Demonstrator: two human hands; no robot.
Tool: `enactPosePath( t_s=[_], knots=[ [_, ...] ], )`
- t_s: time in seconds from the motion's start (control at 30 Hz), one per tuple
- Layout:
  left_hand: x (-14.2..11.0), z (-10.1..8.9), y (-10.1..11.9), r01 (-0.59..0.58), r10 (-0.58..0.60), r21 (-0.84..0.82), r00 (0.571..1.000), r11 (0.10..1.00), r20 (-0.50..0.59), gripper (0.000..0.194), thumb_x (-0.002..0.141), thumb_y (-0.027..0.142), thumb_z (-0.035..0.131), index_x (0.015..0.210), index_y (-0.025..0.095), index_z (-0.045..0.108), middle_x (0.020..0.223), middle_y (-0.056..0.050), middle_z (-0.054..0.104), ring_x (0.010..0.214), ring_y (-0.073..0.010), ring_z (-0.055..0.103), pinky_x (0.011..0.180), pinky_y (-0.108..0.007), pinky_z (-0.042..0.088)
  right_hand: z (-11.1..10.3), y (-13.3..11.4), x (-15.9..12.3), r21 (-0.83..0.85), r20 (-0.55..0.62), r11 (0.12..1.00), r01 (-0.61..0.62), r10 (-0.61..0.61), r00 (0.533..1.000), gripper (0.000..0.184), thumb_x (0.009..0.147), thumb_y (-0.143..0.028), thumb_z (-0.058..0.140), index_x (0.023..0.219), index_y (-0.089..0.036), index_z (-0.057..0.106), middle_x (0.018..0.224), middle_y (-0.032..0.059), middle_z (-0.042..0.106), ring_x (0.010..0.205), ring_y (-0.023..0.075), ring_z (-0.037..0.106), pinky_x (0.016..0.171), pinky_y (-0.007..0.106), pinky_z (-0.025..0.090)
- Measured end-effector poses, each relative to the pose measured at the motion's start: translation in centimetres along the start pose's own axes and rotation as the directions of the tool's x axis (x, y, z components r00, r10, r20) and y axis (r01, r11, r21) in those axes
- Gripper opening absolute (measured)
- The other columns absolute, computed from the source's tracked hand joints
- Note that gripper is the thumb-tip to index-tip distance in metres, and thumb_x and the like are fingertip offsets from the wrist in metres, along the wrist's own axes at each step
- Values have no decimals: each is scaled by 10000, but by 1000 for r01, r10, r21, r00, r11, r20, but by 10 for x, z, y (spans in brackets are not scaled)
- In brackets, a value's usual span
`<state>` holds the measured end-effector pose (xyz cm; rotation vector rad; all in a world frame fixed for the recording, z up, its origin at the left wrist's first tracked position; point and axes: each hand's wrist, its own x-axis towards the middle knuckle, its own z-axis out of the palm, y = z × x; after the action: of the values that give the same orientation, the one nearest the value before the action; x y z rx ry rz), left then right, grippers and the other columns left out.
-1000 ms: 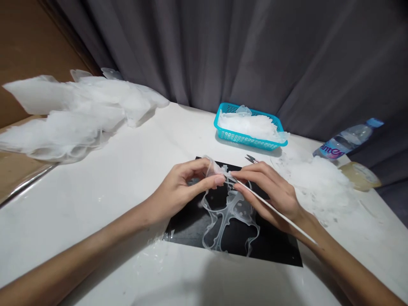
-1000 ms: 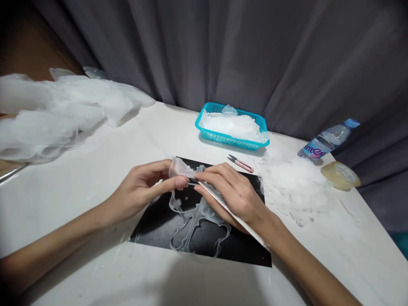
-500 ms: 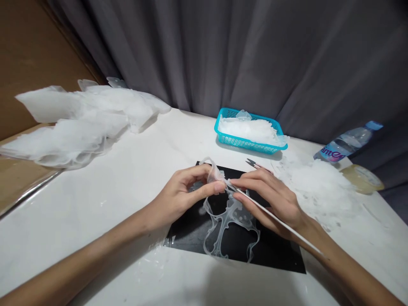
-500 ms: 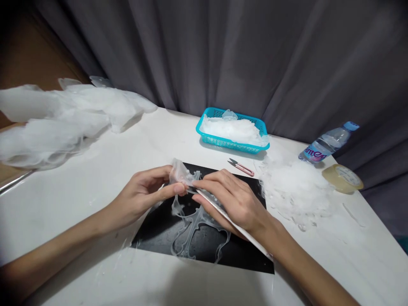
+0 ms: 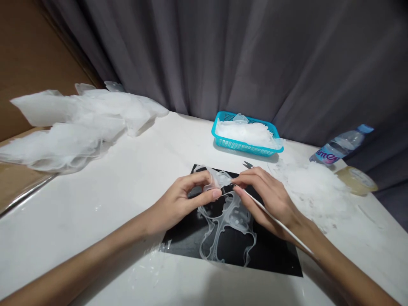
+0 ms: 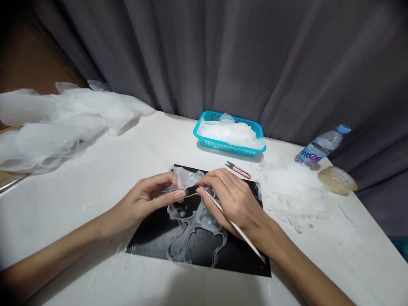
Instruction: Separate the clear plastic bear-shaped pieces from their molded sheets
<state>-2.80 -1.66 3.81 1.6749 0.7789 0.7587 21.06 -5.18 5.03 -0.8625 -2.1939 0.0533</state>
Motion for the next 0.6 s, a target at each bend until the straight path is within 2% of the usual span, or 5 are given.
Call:
enactPosePath(
  t_s=[0.17,0.37,0.6],
  knots=[
    [5,-1,-2,-13,12,-22,1000,1000,-5,234,979,333,684,807,180,638,798,15,585,777,-135,539,750,-278,423,10,2,-2,-75,-42,997,-35,32,999,127,1015,-107,572,1136,-132,604,987,104,682,919,205,659,836,369,576],
    [7,0,-4,-9,9,-31,1000,999,-3,217,967,315,677,803,178,639,799,11,592,768,-136,545,734,-280,429,13,4,-4,-78,-58,993,-89,85,995,104,1026,-124,564,1121,-139,603,998,99,677,918,195,654,843,362,569],
    [7,-3,-11,42,-41,-49,999,998,16,251,964,399,695,856,173,684,828,-7,644,806,-154,597,764,-290,470,10,0,-5,-55,-3,998,30,-30,1000,174,1019,-138,604,1191,-117,626,1012,102,702,938,192,674,831,329,576]
  ],
)
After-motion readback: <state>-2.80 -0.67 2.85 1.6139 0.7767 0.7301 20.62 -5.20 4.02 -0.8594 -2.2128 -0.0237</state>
